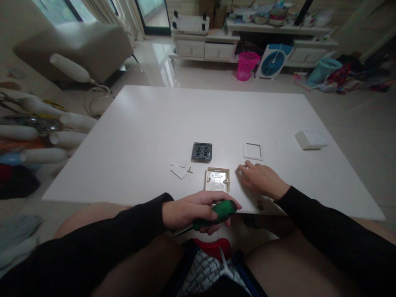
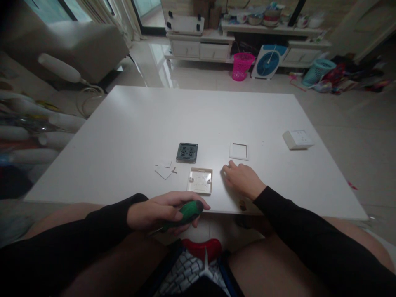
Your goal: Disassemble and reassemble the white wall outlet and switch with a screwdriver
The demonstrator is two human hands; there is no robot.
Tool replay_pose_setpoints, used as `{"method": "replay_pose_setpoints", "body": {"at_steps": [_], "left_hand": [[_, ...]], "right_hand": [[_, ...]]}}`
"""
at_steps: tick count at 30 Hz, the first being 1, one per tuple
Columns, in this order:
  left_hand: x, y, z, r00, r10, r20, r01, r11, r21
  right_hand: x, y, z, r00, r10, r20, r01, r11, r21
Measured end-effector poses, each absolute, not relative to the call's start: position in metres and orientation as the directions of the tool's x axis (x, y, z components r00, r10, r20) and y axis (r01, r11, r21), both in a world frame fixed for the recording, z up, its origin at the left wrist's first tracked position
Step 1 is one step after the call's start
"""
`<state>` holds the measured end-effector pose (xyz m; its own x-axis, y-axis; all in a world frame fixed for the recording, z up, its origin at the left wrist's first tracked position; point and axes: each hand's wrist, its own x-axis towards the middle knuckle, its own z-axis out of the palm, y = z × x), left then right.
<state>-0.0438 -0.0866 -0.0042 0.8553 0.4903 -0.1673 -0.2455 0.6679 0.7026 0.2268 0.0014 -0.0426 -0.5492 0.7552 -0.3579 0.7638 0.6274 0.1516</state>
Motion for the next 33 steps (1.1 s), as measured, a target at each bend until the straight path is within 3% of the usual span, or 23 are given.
{"method": "replay_pose_setpoints", "body": {"at_steps": [33], "left_hand": [[-0.0442, -0.0874, -0.005, 0.851, 0.505, -0.144, -0.29, 0.68, 0.673]], "right_hand": [[0.228, 0.0018, -0.0462, -0.559, 0.757, -0.337, 0.75, 0.636, 0.185]]}}
